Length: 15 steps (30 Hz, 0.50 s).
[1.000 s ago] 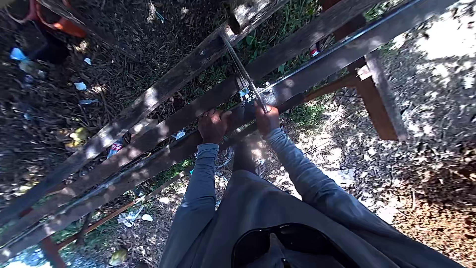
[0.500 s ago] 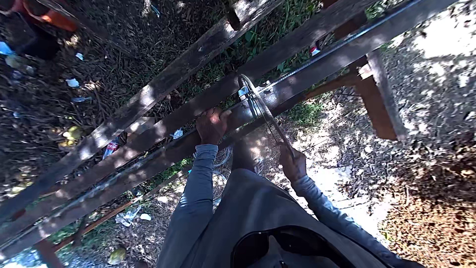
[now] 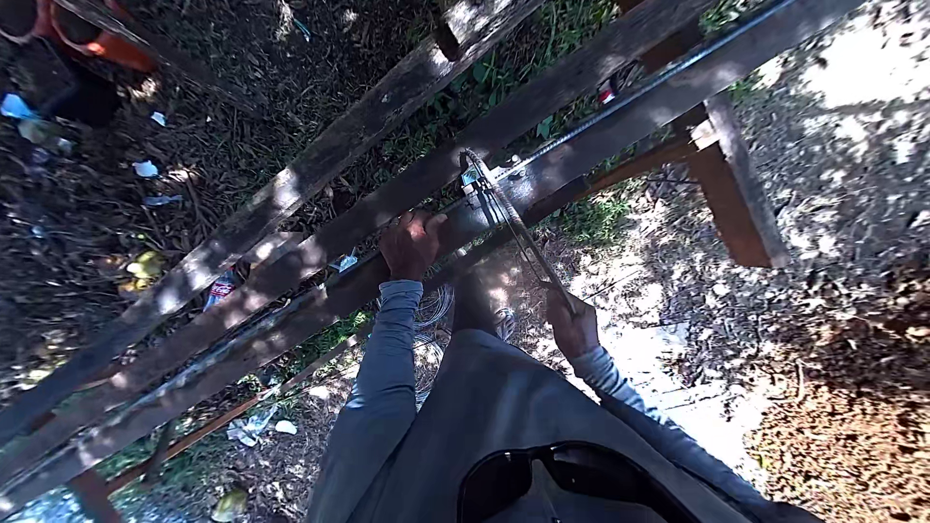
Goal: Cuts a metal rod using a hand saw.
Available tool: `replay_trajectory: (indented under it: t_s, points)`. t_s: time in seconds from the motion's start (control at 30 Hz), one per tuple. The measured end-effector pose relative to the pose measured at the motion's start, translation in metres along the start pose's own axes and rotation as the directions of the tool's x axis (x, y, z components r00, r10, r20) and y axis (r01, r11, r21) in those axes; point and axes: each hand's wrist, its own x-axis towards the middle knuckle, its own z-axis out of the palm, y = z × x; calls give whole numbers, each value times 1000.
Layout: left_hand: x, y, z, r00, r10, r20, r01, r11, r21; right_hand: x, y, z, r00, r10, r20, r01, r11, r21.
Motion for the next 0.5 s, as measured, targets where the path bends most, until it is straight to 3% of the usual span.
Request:
replay_trajectory:
  t_s: [0.07,0.13,0.2,0.27,0.37,0.5]
  points:
    - [2,0,-1,1000,-6,2,6,1000,5,18,-26,3,1000,27,-1,-27,998,-65]
    - [3,-1,-1,1000,-5,3,5,1000,14,68,-51,27,997,72,22,-68,990,-120]
    - [0,-1,1,1000,-19,18,19,1000,5,121,-58,59,998,58,11,-57,995,-85]
    - [-1,-2,0,1000,-11,1,11,1000,10,142,-62,73,1000,20,-10,-20,999,-40]
    - [-2,2,0,999,4,-39,-3,1000,22,115,-57,53,997,47,53,-42,995,-91]
    - [-2,2,0,999,13,-39,-13,1000,11,21,-2,14,1000,6,-6,-6,998,-60]
